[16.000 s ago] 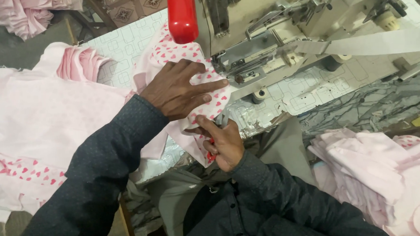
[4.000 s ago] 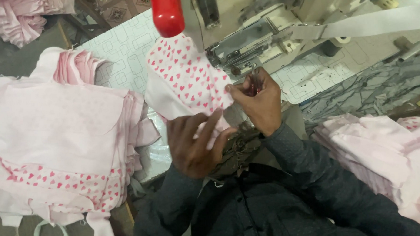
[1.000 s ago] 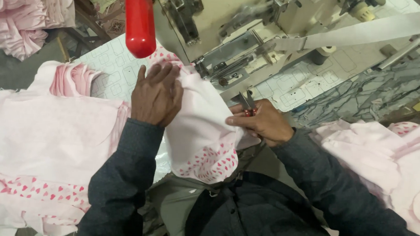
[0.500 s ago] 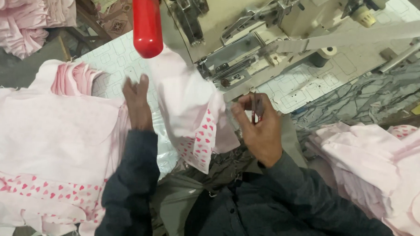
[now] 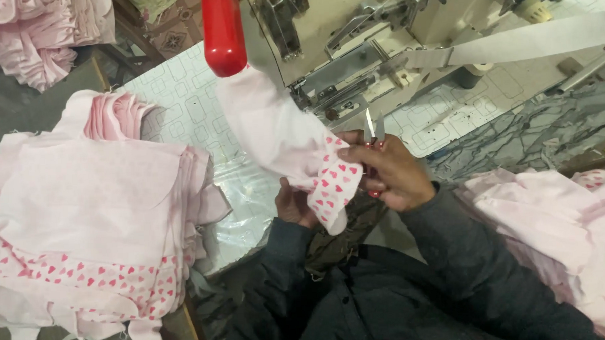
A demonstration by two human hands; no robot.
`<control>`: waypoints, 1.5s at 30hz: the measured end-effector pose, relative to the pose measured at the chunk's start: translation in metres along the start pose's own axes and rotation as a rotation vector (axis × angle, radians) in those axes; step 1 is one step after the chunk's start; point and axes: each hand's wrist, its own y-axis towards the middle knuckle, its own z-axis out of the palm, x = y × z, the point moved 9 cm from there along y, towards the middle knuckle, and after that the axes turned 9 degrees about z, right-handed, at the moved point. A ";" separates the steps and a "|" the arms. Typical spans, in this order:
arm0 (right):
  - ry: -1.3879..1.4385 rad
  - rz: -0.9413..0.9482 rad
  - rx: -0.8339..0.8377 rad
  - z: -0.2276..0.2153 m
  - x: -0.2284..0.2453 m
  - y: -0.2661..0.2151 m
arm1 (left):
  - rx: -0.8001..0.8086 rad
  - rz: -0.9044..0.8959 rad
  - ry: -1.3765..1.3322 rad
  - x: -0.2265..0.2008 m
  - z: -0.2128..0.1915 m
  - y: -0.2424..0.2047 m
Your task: Trimming excess threads from pink and heart-patterned fabric pieces using hand snips at a workbench.
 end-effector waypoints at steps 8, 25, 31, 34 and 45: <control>-0.134 0.076 0.016 -0.015 -0.001 0.016 | 0.169 -0.195 0.065 0.010 0.004 -0.032; -0.140 0.001 -0.055 -0.024 0.004 -0.002 | 0.016 0.343 1.672 -0.145 0.173 -0.059; 0.056 -0.134 -0.093 -0.017 -0.029 0.033 | 0.126 0.448 1.888 -0.193 0.177 -0.017; 0.114 -0.218 -0.093 -0.001 -0.027 0.038 | 0.109 0.580 1.818 -0.229 0.163 -0.022; 0.133 -0.171 0.035 0.038 -0.069 0.022 | 0.793 1.146 2.307 -0.155 0.228 -0.080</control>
